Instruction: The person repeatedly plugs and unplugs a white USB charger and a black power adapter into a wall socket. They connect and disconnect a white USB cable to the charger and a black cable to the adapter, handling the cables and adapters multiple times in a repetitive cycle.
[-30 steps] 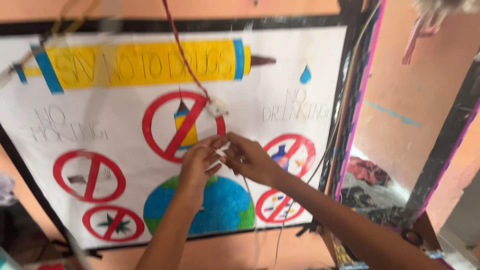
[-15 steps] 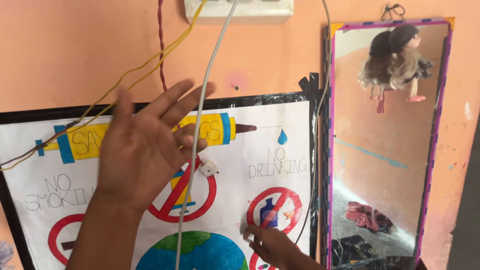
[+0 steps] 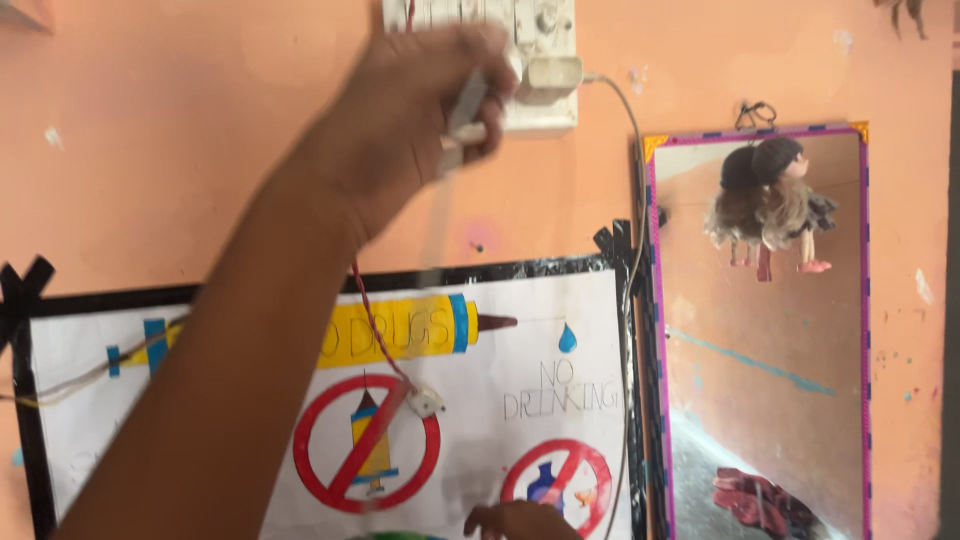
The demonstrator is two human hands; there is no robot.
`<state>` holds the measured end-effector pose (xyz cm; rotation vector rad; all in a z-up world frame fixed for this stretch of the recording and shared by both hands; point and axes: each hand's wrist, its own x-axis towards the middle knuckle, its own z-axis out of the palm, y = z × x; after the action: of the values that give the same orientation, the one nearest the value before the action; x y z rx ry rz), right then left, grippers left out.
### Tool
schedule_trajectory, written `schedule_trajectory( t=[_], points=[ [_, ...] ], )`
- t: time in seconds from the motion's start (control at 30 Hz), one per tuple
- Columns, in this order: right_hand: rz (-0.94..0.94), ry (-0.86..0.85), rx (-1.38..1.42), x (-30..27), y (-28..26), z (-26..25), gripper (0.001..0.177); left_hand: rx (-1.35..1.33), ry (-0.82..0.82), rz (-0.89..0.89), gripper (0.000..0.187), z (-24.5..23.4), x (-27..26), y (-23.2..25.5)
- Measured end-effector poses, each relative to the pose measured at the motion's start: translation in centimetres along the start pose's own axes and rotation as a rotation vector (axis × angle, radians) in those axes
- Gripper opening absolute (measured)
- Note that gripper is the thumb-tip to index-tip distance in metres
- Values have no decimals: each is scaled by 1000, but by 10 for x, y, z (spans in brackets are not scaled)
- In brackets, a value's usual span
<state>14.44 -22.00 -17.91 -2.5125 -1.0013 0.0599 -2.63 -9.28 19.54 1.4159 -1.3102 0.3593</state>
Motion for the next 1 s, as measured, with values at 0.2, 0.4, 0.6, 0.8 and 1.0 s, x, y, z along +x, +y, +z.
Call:
schedule_trajectory(
  t=[0.2,0.4,0.6,0.8,1.0],
  points=[
    [-539,874,244,-14,-75,-131,15,361,2,-214,26,6,-13,-18],
    [-786,1253,277,-41,-155,-282,19,473,150,-318,25,-4,-2,-16],
    [-765,1475,-475,-54,-186,-363,29,587,223,-215,25,-19,39,5],
    [-517,1215,-698,-19,-178,-407,21,796,132,-178,37,-36,63,-1],
    [-379,1178,-653,5,-157,-414,37,805,105,80,25,-55,72,-19]
  ],
)
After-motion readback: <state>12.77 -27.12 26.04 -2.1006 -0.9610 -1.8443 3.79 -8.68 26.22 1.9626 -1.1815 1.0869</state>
